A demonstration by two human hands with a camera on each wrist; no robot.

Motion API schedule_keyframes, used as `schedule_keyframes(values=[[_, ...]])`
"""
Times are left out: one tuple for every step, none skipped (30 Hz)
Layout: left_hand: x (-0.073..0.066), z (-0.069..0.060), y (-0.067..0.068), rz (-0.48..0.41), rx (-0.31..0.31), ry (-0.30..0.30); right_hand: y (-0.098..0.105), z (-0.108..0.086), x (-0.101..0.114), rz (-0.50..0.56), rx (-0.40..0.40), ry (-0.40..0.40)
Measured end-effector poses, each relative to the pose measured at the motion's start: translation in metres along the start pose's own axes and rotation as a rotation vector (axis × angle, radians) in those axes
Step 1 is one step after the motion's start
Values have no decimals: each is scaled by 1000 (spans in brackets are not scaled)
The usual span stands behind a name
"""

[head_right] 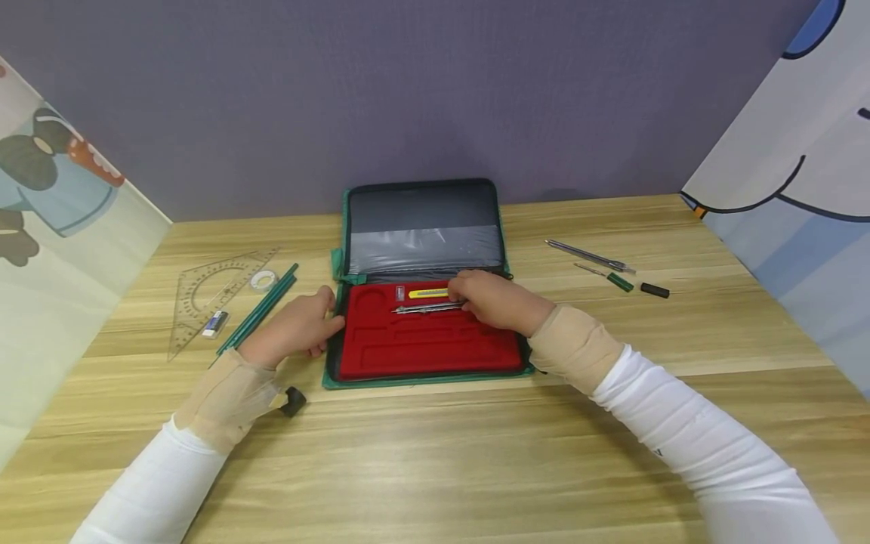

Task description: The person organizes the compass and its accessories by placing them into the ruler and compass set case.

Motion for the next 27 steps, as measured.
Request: schedule_keyframes(values=[[0, 0, 0, 2, 0, 1, 0, 0, 0, 7, -2, 0], [0, 0, 0, 2, 2, 3, 0, 0, 0, 12, -4, 2], [0, 0, 0, 4, 3, 2, 0, 0, 0, 16, -5, 2], [0, 0, 0, 6, 4, 3, 1, -1, 0, 19, -5, 1], [0, 0, 0, 7, 5, 3, 1, -1, 0, 22, -6, -2], [0, 0, 0, 9, 6, 6, 1, -2, -1, 24, -7, -1], [0, 1, 0, 11, 7, 5, 1, -2, -1, 26, -9, -1], [0, 1, 0, 12, 7, 3, 1, -2, -1, 29, -13, -1], [0, 1, 0, 15, 7, 3, 2, -3, -1, 31, -17, 0], [0, 1, 0, 15, 8, 7, 2, -3, -1, 33, -22, 2], [0, 1, 0, 16, 8, 9, 2, -4, -1, 37, -26, 3], [0, 1, 0, 17, 9, 11, 3, -4, -1, 39, -29, 6], [0, 1, 0, 16, 10, 10, 3, -4, -1, 43, -33, 9], [0, 1, 0, 15, 10, 12, 3, -4, -1, 46, -36, 10], [0, 1, 0, 14, 10, 14, 3, -4, -1, 47, -38, 12], [0, 1, 0, 12, 11, 13, 3, -5, -1, 49, -40, 12], [0, 0, 0, 11, 11, 12, 3, -5, -1, 50, -41, 13], [0, 0, 0, 9, 11, 11, 4, -5, -1, 50, -43, 15], [0, 0, 0, 8, 11, 10, 4, -5, 0, 49, -44, 15], [0, 0, 0, 8, 9, 10, 4, -5, 0, 48, -46, 16], [0, -1, 0, 8, 10, 8, 4, -5, 0, 47, -46, 17], [0, -1, 0, 7, 10, 8, 4, -4, 0, 46, -47, 21], [0, -1, 0, 7, 10, 9, 5, -4, 1, 44, -47, 22], [0, -1, 0, 7, 11, 9, 5, -4, 1, 40, -47, 23], [0, -1, 0, 7, 11, 9, 5, -4, 1, 36, -47, 23], [0, -1, 0, 6, 11, 9, 5, -4, 1, 33, -47, 24], [0, 0, 0, 7, 11, 9, 5, -4, 0, 29, -45, 22]])
Point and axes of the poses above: each hand's wrist, its own z-axis towards the middle knuckle, its own y-axis out of the back of the hand, x = y × z, the point moved 9 cm from there along z, towards the middle knuckle, and after that the axes turned 9 degrees about -x, right-handed, at the moved point
